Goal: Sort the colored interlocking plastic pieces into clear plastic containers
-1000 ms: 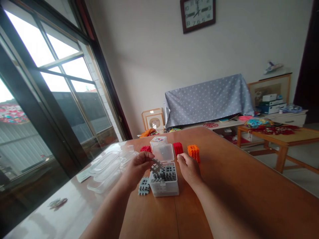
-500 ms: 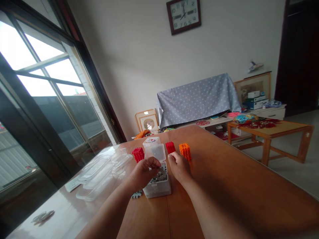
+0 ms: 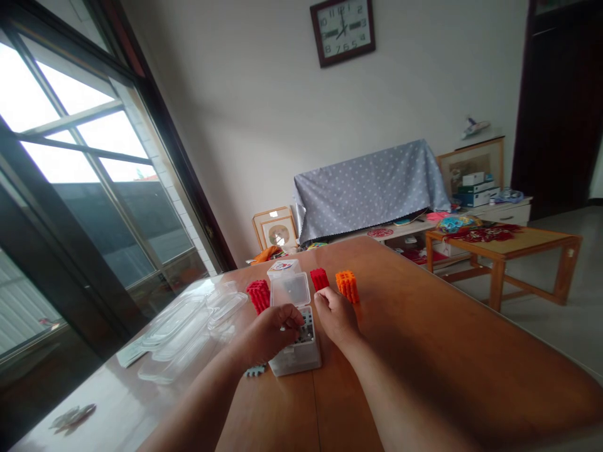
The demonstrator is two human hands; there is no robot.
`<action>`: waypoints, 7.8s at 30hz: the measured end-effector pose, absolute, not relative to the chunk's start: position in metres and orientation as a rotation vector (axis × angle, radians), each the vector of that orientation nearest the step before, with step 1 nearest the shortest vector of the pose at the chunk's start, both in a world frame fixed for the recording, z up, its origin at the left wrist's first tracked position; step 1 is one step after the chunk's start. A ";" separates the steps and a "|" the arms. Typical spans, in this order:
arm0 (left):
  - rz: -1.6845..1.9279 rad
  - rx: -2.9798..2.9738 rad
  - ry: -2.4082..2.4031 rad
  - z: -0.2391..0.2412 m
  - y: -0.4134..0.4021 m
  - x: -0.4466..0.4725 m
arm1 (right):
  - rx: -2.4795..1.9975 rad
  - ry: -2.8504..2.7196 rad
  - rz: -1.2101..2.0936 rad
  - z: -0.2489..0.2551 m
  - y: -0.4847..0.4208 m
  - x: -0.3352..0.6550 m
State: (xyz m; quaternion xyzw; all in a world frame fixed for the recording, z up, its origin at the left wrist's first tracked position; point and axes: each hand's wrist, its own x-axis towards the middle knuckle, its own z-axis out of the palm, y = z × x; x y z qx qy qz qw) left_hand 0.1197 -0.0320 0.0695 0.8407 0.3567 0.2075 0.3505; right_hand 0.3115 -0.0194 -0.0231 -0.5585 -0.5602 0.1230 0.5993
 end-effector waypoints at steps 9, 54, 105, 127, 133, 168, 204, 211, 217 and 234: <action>0.443 2.219 0.938 0.065 -0.027 0.122 | -1.297 -1.292 0.290 -0.021 -0.020 0.310; 0.594 2.365 0.897 0.083 -0.036 0.099 | -1.311 -1.384 0.300 -0.025 -0.021 0.309; 0.164 2.493 1.309 0.031 -0.009 -0.009 | -1.383 -1.451 0.370 -0.034 -0.019 0.309; 0.620 2.342 1.353 0.043 -0.009 -0.010 | -1.388 -1.466 0.356 -0.032 -0.021 0.308; 1.026 2.137 1.257 0.049 -0.003 0.003 | -1.380 -1.446 0.338 -0.031 -0.020 0.307; 0.709 2.127 0.872 0.045 -0.030 0.119 | -1.342 -1.440 0.321 -0.028 -0.020 0.307; 0.566 2.476 1.102 0.058 -0.038 0.104 | -1.330 -1.422 0.314 -0.026 -0.021 0.307; 0.701 2.370 1.071 0.065 -0.033 0.088 | -1.325 -1.428 0.319 -0.026 -0.022 0.308; 0.800 2.273 1.096 0.062 -0.013 0.040 | -1.355 -1.436 0.331 -0.027 -0.022 0.308; 0.218 2.418 1.420 0.022 -0.017 -0.011 | -1.403 -1.460 0.365 -0.034 -0.019 0.310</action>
